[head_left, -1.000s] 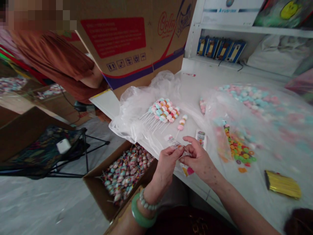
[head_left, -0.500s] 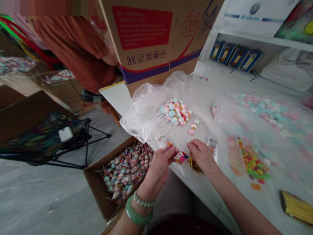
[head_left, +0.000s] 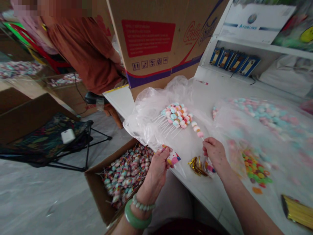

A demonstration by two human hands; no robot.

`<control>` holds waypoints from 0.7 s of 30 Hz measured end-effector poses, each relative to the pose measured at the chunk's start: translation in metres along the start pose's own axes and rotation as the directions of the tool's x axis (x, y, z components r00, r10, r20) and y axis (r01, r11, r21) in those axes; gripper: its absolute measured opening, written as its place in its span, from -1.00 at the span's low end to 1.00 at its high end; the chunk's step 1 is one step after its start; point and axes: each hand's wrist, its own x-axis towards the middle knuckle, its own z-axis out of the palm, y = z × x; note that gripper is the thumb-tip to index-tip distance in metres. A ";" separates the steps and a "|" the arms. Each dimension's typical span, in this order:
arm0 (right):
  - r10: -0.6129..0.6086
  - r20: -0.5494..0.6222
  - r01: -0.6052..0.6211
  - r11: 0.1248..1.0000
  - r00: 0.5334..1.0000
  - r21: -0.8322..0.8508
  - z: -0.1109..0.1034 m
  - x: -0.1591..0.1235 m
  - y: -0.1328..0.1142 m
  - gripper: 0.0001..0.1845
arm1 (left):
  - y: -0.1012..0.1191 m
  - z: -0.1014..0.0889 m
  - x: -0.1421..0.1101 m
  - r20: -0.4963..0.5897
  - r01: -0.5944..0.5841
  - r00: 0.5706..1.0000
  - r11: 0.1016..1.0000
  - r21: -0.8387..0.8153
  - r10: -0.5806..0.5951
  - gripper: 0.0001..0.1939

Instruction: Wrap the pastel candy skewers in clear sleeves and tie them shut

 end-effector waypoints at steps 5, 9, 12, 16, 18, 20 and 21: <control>-0.044 0.224 -0.066 0.885 0.974 0.461 -0.034 -0.046 0.019 -0.78 | 0.018 0.013 -0.005 0.126 0.071 0.991 0.987 -0.141 -0.053 -0.82; -0.103 0.351 -0.067 0.895 0.931 0.441 -0.045 -0.085 0.031 -0.79 | 0.030 0.024 -0.006 0.056 0.185 0.983 0.955 -0.234 -0.177 -0.87; -0.113 0.348 -0.045 0.908 0.931 0.416 -0.045 -0.107 0.040 -0.78 | 0.029 0.027 -0.005 -0.057 0.171 0.979 0.939 -0.298 -0.196 -0.85; -0.122 0.301 0.009 0.935 0.946 0.353 -0.041 -0.124 0.050 -0.75 | 0.026 0.027 -0.007 -0.166 0.124 0.968 0.937 -0.328 -0.186 -0.87; -0.140 0.285 0.041 0.944 0.948 0.326 -0.040 -0.128 0.052 -0.73 | 0.026 0.028 -0.009 -0.204 0.107 0.961 0.932 -0.347 -0.187 -0.87; -0.169 0.249 0.087 0.947 0.954 0.310 -0.040 -0.129 0.053 -0.72 | 0.026 0.032 -0.011 -0.217 0.096 0.958 0.921 -0.377 -0.189 -0.89; -0.185 0.224 0.112 0.946 0.957 0.303 -0.039 -0.130 0.053 -0.72 | 0.026 0.034 -0.011 -0.214 0.095 0.958 0.916 -0.389 -0.190 -0.89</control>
